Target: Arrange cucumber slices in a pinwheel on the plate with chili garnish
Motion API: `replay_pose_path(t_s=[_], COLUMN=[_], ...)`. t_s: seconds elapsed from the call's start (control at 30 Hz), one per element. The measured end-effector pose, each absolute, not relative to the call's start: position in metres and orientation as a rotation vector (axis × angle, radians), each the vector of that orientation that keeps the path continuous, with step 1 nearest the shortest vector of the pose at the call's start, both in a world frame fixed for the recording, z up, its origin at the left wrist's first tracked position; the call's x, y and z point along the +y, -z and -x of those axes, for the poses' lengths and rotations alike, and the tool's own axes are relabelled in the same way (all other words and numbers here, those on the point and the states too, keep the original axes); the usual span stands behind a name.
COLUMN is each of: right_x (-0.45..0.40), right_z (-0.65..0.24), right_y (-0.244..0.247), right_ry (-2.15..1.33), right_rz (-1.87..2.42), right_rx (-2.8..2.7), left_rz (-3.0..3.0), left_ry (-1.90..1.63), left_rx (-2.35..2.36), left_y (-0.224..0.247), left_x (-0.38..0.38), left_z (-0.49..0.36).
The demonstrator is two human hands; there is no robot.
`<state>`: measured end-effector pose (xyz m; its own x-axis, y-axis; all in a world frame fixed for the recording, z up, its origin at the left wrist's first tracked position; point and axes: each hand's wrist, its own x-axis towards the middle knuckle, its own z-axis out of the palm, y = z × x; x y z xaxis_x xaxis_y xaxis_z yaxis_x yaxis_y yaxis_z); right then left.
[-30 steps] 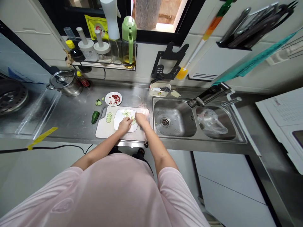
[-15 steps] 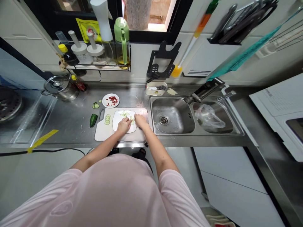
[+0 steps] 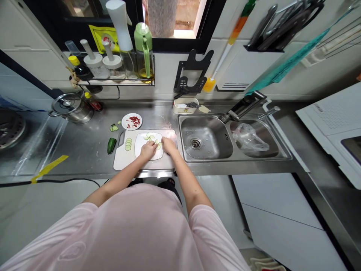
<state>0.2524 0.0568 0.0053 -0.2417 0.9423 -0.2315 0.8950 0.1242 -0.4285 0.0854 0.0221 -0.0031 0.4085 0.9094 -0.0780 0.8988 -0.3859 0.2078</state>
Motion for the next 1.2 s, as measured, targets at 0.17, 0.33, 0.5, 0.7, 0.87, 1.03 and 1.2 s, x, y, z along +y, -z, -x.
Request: replay_pose_path(t_s=[0.17,0.33,0.5,0.7,0.87,1.03,1.2], right_x=[0.054,0.05,0.048,0.047,0.046,0.046,0.043], right_z=[-0.255,-0.255,-0.253,-0.251,-0.248,-0.246,-0.244], right_y=[-0.007,-0.003,0.0,-0.002,-0.004,-0.007,-0.011], right_ry=[-0.786,-0.75,-0.74,-0.723,-0.692,-0.657,-0.632], right_rz=[1.847,1.823,1.834,1.857,1.91,1.933,1.956], right_rx=[-2.211,-2.202,-2.184,-2.197,-2.239,-2.287,-2.311], left_rz=[-2.451,-2.449,-2.463,-2.487,-2.48,-2.415,-2.403], left_ry=[-0.077,-0.092,-0.105,-0.056,-0.02,-0.032,-0.015], left_rx=[1.589,1.597,1.595,1.593,1.603,1.625,1.611], left_y=[0.002,0.004,0.006,0.004,0.001,-0.002,-0.006], left_x=[0.022,0.022,0.022,0.023,0.023,0.025,0.027], left_z=[-0.085,-0.086,-0.087,-0.09,-0.091,-0.092,-0.094])
